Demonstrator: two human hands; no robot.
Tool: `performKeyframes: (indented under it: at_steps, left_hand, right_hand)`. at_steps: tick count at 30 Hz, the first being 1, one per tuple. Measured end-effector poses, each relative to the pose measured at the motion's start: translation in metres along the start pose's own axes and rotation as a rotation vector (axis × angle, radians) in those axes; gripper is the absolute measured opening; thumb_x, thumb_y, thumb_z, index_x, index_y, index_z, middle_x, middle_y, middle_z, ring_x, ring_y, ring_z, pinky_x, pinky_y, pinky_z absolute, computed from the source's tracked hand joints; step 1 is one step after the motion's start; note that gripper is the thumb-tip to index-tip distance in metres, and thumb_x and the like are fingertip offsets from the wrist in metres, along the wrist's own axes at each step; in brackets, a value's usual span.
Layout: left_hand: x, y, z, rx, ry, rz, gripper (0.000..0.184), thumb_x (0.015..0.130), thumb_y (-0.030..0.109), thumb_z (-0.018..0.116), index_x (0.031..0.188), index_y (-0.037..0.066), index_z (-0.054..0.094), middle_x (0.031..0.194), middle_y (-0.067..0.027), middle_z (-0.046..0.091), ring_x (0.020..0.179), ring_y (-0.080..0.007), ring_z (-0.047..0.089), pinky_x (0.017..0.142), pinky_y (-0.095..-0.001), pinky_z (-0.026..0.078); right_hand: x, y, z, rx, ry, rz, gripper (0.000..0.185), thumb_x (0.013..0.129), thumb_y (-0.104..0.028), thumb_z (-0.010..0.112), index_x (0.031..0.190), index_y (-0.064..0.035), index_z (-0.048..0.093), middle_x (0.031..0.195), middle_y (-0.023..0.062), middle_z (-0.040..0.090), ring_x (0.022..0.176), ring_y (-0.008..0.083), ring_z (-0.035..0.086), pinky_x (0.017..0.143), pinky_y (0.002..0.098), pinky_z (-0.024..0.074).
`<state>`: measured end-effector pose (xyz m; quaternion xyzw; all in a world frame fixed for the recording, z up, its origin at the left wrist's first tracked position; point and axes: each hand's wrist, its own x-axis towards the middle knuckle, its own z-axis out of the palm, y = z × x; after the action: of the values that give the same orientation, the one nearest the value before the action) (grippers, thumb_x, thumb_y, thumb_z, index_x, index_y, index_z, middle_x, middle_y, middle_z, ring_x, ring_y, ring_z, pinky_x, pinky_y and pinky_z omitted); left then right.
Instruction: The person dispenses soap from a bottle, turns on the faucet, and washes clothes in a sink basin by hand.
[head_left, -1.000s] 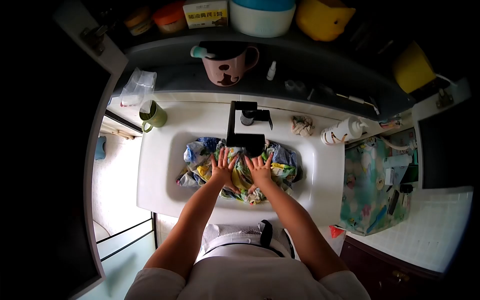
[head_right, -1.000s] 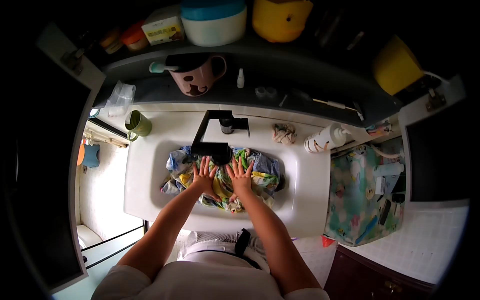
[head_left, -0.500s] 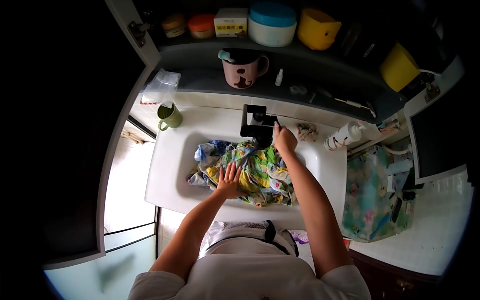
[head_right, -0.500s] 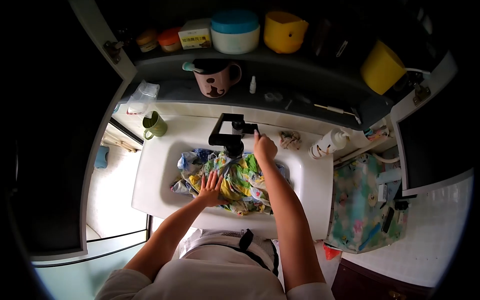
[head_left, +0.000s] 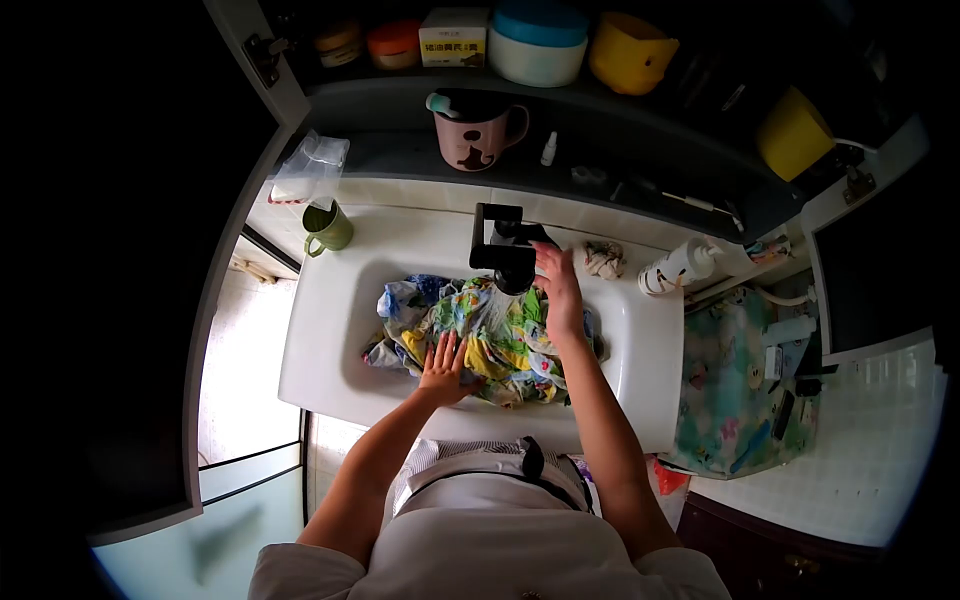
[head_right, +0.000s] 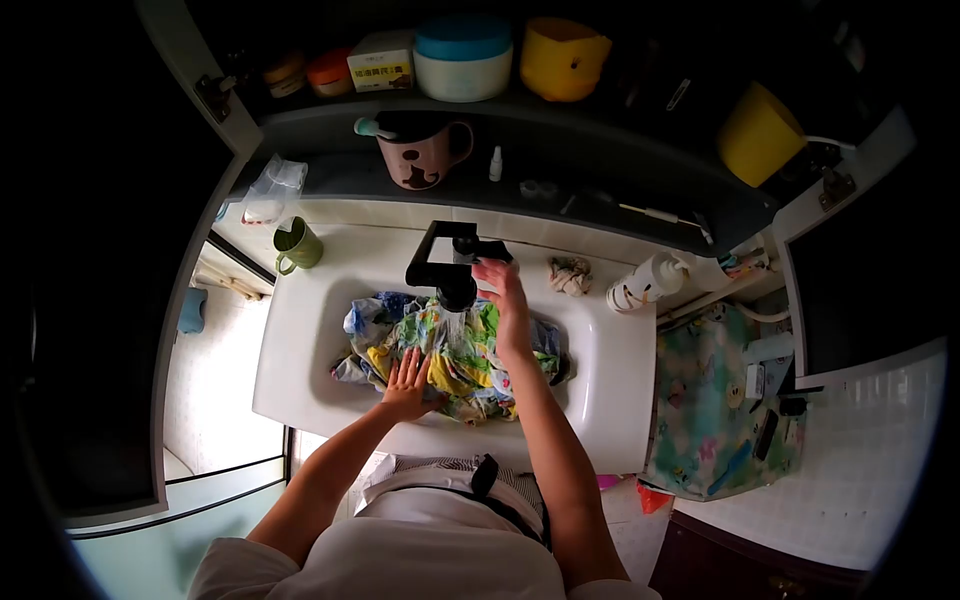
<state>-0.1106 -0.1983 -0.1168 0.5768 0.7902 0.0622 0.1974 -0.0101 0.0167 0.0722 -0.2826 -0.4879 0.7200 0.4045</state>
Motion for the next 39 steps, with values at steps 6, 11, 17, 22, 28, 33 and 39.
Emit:
performKeyframes:
  at_steps: [6,11,17,22,28,33,39]
  left_hand:
    - [0.0,-0.001,0.001,-0.001,-0.017,-0.003,0.101,0.079,0.07,0.048,0.147,0.006,0.011,0.154,-0.0173,-0.001,0.142,-0.0323,-0.004,0.112,-0.0511,0.002]
    - [0.001,-0.003,0.011,0.04,-0.018,-0.029,0.099,0.079,0.071,0.045,0.148,0.008,0.011,0.154,-0.0143,-0.004,0.142,-0.0304,-0.006,0.112,-0.0506,0.003]
    - [0.003,-0.005,0.012,0.059,-0.055,-0.034,0.1,0.079,0.073,0.042,0.147,0.007,0.011,0.154,-0.0141,-0.007,0.142,-0.0315,-0.009,0.112,-0.0503,0.0]
    - [0.005,-0.005,0.009,-0.001,-0.147,-0.056,0.1,0.079,0.074,0.04,0.147,0.006,0.013,0.154,-0.0144,-0.007,0.142,-0.0325,-0.009,0.112,-0.0512,-0.002]
    - [0.006,-0.001,0.004,0.001,-0.205,-0.063,0.099,0.081,0.073,0.04,0.145,0.001,0.016,0.153,-0.0185,-0.004,0.141,-0.0366,-0.006,0.111,-0.0525,0.0]
    - [0.006,-0.004,0.008,0.024,-0.229,-0.081,0.097,0.081,0.074,0.033,0.146,0.004,0.015,0.154,-0.0168,-0.002,0.142,-0.0347,-0.006,0.111,-0.0513,-0.003]
    - [0.008,-0.003,0.004,-0.001,-0.353,-0.107,0.098,0.081,0.076,0.031,0.146,0.005,0.016,0.153,-0.0195,0.006,0.142,-0.0349,-0.002,0.112,-0.0501,-0.005]
  right_hand:
    - [-0.007,0.017,0.025,-0.722,-0.211,-0.496,0.042,0.102,-0.028,0.024,0.126,0.0006,0.043,0.107,0.0203,0.057,0.098,0.033,0.055,0.088,0.039,0.0411]
    - [-0.01,0.007,0.054,-0.765,-0.307,-0.191,0.049,0.1,-0.038,0.027,0.122,0.0021,0.045,0.098,0.03,0.056,0.094,0.0459,0.052,0.081,0.046,0.0421]
    - [-0.009,0.031,0.046,-0.678,-0.329,-0.198,0.053,0.101,-0.041,0.023,0.127,0.0021,0.041,0.106,0.0193,0.056,0.091,0.0287,0.058,0.081,0.0338,0.0446]
    - [-0.013,0.077,0.023,-0.212,-0.18,0.146,0.053,0.098,-0.043,0.034,0.129,-0.0006,0.043,0.111,0.0104,0.057,0.092,0.0194,0.061,0.079,0.0311,0.0473]
    - [0.0,0.094,0.026,-0.08,-0.16,0.487,0.036,0.096,-0.032,0.043,0.121,-0.007,0.05,0.107,0.0086,0.062,0.092,0.0196,0.063,0.079,0.0342,0.0508]
    - [-0.001,0.113,0.036,0.036,-0.24,0.712,0.037,0.095,-0.024,0.04,0.124,-0.0027,0.049,0.112,0.0146,0.062,0.097,0.0223,0.062,0.084,0.0349,0.0502]
    - [0.011,0.136,0.033,0.311,-0.225,0.736,0.038,0.096,-0.026,0.039,0.122,-0.0015,0.05,0.11,0.0175,0.062,0.097,0.0254,0.062,0.088,0.0377,0.0499]
